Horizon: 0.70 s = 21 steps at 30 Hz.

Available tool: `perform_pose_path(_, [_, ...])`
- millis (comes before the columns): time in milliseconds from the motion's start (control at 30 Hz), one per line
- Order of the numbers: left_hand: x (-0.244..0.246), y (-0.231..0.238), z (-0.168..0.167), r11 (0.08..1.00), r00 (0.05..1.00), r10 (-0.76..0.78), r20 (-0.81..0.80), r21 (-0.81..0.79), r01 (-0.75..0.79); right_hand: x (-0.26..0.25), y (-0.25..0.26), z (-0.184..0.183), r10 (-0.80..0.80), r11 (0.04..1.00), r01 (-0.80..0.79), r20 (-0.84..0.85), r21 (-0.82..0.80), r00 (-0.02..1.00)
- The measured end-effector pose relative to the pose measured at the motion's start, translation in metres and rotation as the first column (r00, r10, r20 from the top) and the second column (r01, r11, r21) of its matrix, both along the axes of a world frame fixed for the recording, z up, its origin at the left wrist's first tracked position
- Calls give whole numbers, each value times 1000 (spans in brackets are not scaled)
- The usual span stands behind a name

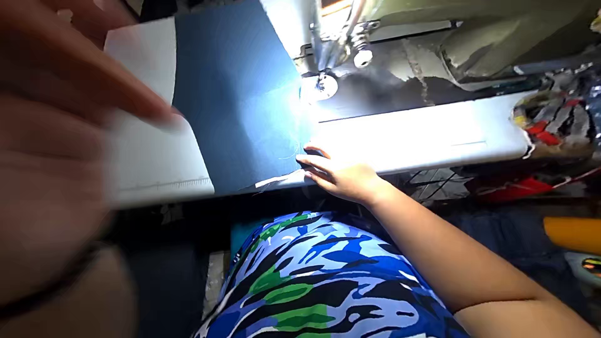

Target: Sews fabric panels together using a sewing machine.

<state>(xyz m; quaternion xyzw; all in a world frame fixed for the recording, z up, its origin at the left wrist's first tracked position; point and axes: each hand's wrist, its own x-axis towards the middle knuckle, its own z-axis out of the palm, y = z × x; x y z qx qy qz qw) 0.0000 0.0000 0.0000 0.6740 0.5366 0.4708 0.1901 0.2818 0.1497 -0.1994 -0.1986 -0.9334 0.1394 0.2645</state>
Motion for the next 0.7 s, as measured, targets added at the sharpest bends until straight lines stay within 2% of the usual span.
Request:
perform_pose_path(67, [27, 34, -71, 998, 983, -68, -172, 4, 70, -2, 0, -1, -2, 1000, 2, -17, -4, 1000])
perform_pose_path(133, [48, 56, -138, 998, 939, -20, -345, -56, 1, -3, -1, 0, -11, 1000, 10, -20, -20, 1000])
perform_pose_path(200, [63, 69, -178, 988, 849, 0, -528, -132, -82, -2, -3, 2, -24, 999, 24, 4, -30, 1000])
perform_pose_path(267, [69, 75, -185, 987, 769, -11, -639, -131, -95, -1, -3, 2, -36, 999, 36, 16, -27, 999])
perform_pose_path(433, [65, 89, -174, 981, 801, -86, -593, -191, -37, 0, 1, 0, -61, 998, 60, -52, -18, 997])
perform_pose_path(700, [60, 89, -175, 989, 840, -77, -537, -151, -6, -1, 4, -3, -40, 999, 43, -83, 34, 996])
